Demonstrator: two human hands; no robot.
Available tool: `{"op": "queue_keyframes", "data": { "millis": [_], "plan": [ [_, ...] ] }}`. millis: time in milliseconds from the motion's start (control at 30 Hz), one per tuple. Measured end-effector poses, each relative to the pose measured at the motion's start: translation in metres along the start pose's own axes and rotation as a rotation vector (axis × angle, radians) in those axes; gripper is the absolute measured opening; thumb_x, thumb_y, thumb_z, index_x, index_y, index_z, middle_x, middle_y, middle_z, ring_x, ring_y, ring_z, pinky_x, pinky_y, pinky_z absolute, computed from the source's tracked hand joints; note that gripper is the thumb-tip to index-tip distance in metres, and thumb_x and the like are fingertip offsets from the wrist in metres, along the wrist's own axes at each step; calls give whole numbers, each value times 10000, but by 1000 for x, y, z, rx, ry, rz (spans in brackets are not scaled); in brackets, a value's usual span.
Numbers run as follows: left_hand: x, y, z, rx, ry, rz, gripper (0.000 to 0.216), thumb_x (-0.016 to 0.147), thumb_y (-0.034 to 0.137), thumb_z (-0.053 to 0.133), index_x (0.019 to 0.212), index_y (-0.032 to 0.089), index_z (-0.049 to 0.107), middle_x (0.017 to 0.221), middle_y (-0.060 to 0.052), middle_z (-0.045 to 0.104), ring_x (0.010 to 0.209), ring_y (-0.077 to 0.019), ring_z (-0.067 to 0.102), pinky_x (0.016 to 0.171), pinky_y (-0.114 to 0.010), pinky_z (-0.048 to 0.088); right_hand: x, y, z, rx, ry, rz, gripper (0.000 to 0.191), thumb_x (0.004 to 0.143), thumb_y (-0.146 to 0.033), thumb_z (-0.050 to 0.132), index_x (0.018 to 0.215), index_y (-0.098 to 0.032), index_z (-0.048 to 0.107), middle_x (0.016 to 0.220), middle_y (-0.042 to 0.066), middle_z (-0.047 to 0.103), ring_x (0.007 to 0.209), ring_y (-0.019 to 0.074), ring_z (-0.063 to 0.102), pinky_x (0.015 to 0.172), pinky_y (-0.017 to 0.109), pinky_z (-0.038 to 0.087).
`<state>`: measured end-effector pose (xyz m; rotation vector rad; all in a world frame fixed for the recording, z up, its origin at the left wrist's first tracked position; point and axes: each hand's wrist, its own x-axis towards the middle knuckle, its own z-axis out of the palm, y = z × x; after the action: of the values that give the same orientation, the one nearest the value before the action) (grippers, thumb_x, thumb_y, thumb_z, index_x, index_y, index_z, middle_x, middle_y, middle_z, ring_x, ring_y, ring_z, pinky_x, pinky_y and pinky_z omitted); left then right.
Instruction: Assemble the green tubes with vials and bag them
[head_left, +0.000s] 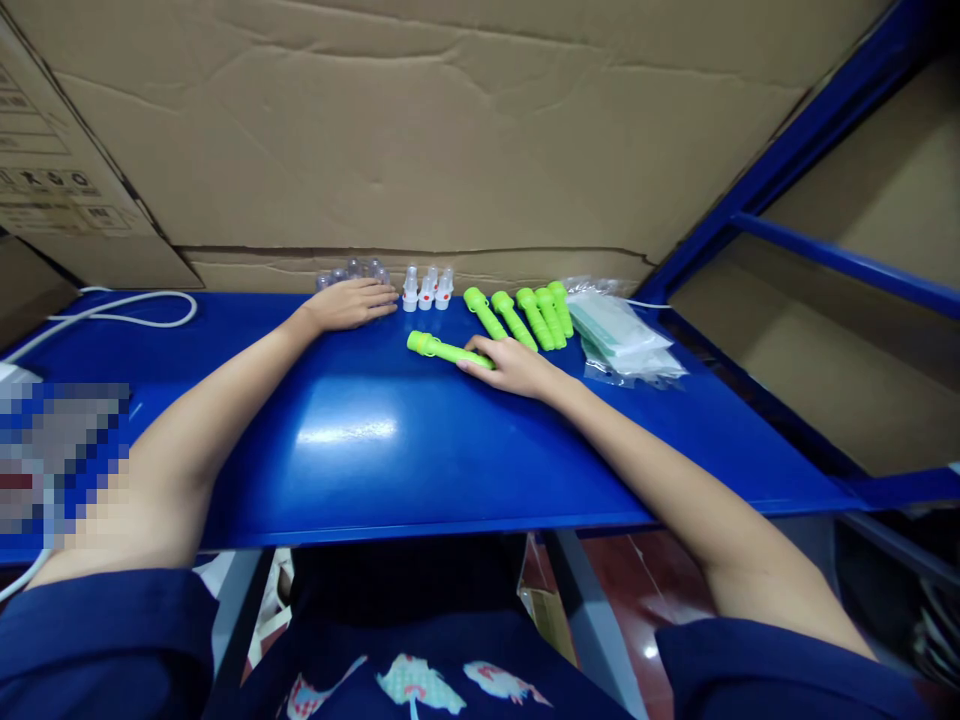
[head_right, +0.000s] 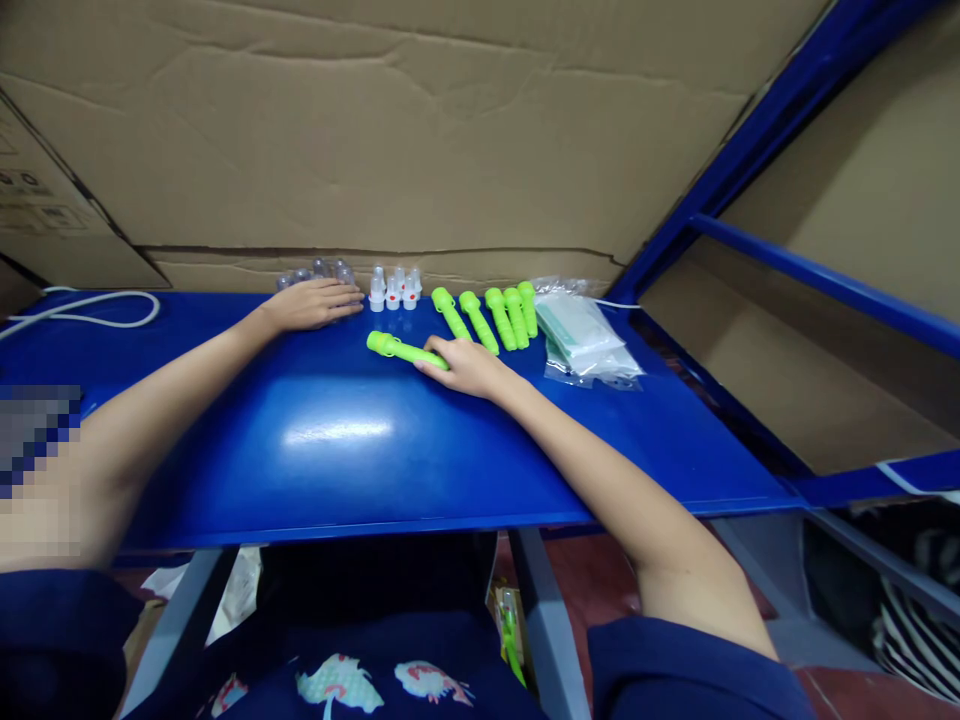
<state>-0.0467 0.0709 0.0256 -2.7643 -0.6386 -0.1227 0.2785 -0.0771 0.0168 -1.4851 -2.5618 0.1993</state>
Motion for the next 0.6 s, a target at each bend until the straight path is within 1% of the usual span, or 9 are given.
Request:
{"op": "queue_keyframes", "data": {
  "millis": [100, 233, 400, 467, 600],
  "plan": [
    [-3, 1, -6, -57, -14, 21, 520, 969, 169, 406, 1416, 248, 659, 1567, -79, 547, 1507, -173, 459, 1283, -386, 306, 0, -1, -1, 3, -2, -5, 339, 1055, -446, 512, 1179, -155, 635, 938, 106, 742, 821, 240, 694, 662, 315, 388],
    [-8, 2, -13, -105, -44, 43, 556, 924, 214, 459, 1447, 292, 630, 1554, -47, 563, 1517, -171, 443, 1295, -403, 286, 0, -1, -1, 5, -6, 1, 330, 1055, -441, 518, 1180, -158, 634, 953, 108, 743, 839, 241, 697, 673, 314, 393],
    [-22, -7, -14, -146, -46, 65, 596, 857, 184, 485, 1404, 339, 663, 1549, -21, 575, 1506, -176, 461, 1292, -388, 286, 0, -1, -1, -2, -9, 11, 340, 1057, -445, 512, 1192, -160, 638, 955, 105, 745, 839, 235, 697, 671, 305, 392],
    [-29, -15, -12, -129, -56, 95, 615, 860, 160, 461, 1423, 323, 647, 1566, -23, 559, 1516, -183, 447, 1297, -400, 270, -1, -1, 0, -7, -12, 17, 348, 1058, -447, 506, 1197, -156, 639, 959, 102, 747, 843, 234, 697, 670, 300, 389],
    [-38, -29, -8, -93, -110, 142, 628, 923, 138, 387, 1514, 265, 556, 1623, -47, 488, 1568, -198, 355, 1312, -448, 212, -1, 0, 0, -18, -13, 20, 363, 1059, -446, 497, 1207, -147, 639, 973, 103, 753, 855, 239, 698, 669, 296, 379]
  ]
}}
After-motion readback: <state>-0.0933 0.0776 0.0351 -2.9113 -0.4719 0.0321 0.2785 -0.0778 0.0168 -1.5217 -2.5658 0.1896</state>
